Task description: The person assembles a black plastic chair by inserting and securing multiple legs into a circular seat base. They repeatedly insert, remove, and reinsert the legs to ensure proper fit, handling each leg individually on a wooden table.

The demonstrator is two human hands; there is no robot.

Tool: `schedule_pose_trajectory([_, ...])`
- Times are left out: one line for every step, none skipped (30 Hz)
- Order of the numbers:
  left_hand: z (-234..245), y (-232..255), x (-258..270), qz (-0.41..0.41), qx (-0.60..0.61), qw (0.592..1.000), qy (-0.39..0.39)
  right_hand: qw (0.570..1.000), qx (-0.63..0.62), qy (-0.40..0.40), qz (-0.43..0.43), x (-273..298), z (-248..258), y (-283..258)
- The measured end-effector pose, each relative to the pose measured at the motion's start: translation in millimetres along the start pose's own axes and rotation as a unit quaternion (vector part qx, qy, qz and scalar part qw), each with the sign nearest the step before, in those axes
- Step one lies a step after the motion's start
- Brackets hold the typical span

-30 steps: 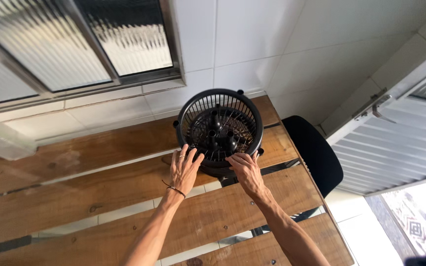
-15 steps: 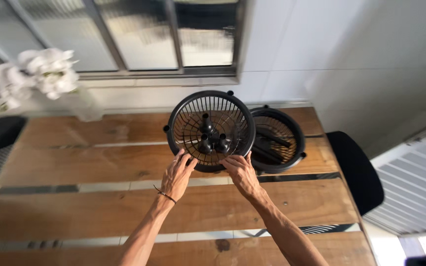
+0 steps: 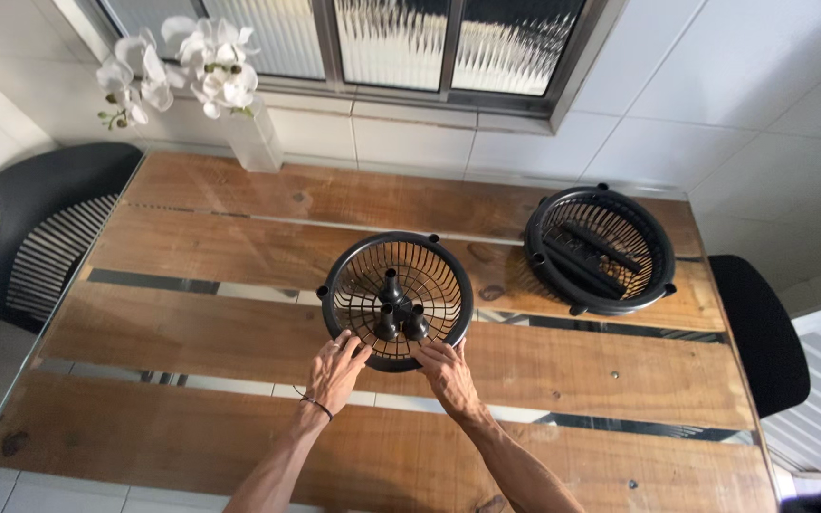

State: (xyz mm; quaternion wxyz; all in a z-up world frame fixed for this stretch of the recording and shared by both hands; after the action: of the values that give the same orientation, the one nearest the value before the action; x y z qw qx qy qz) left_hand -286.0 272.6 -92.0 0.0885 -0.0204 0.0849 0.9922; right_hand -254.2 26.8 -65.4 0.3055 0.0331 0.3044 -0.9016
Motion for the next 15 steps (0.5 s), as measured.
schedule_pose_trajectory([-6.2, -3.8, 11.9, 0.004, 0.006, 1.000, 0.004, 1.000, -0.010, -0.007, -0.010, 5.7, -7.5, -4.2])
schedule_pose_trajectory([-10.1, -7.2, 22.6, 0.007, 0.012, 1.000, 0.008, 1.000, -0.004, -0.006, -0.007, 9.5, -12.7, -9.5])
schedule_pose_trajectory([-12.7, -9.4, 31.1, 0.010, 0.018, 1.000, 0.013, 1.000, 0.001, -0.004, -0.004, 13.1, -17.1, -15.6])
schedule_pose_trajectory([-15.9, -10.6, 38.0, 0.008, 0.024, 1.000, 0.006, 1.000, 0.007, -0.003, -0.001, 18.0, -20.5, -21.3])
schedule_pose_trajectory([-18.5, -12.9, 44.5, 0.007, 0.030, 1.000, 0.000, 1.000, 0.009, -0.009, -0.010, 22.8, -23.2, -26.9])
schedule_pose_trajectory([-19.1, -16.5, 48.6, 0.004, 0.036, 0.999, -0.007, 1.000, 0.011, -0.014, -0.019, 25.7, -24.7, -33.1])
schedule_pose_trajectory([-17.9, -19.4, 51.9, -0.002, 0.031, 1.000, 0.001, 0.999, 0.013, -0.019, -0.029, 27.8, -24.5, -38.1])
schedule_pose_trajectory([-14.8, -22.3, 55.1, -0.008, 0.024, 1.000, 0.009, 0.999, 0.006, -0.023, -0.029, 30.2, -23.4, -41.9])
schedule_pose_trajectory([-10.8, -23.3, 57.3, -0.013, 0.017, 1.000, 0.018, 0.999, 0.000, -0.027, -0.030, 33.6, -20.7, -45.0])
schedule_pose_trajectory([-6.2, -24.1, 56.7, -0.029, 0.030, 0.999, 0.007, 0.999, -0.008, -0.031, -0.030, 34.5, -18.4, -47.7])
schedule_pose_trajectory([0.1, -24.8, 52.7, -0.044, 0.044, 0.998, -0.005, 1.000, 0.007, 0.001, -0.019, 33.9, -13.9, -50.3])
schedule_pose_trajectory([8.4, -23.9, 45.0, -0.060, 0.057, 0.996, -0.014, 0.999, 0.022, 0.035, -0.007, 31.8, -6.7, -51.0])
schedule_pose_trajectory([18.3, -24.0, 37.3, -0.031, 0.104, 0.994, -0.020, 0.997, 0.038, 0.069, 0.005, 28.9, 0.7, -51.5])
schedule_pose_trajectory([28.3, -23.2, 30.1, -0.001, 0.151, 0.988, -0.028, 0.997, -0.007, 0.043, -0.063, 25.2, 5.4, -48.3])
schedule_pose_trajectory([37.9, -21.1, 21.2, 0.028, 0.198, 0.979, -0.036, 0.990, -0.053, 0.016, -0.129, 19.8, 9.7, -44.2])
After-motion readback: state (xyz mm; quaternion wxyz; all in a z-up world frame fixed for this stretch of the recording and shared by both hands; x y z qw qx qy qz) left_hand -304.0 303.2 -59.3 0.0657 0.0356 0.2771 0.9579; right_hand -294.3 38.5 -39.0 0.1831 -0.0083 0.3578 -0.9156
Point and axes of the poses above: each hand's wrist, its own x-axis away from the middle knuckle, its own z-axis out of the back of the hand, y = z × x, the point moved 2 cm from there along -x, towards the middle knuckle, and after that the axes turned 1 degree about -y, right-handed, at the moved point
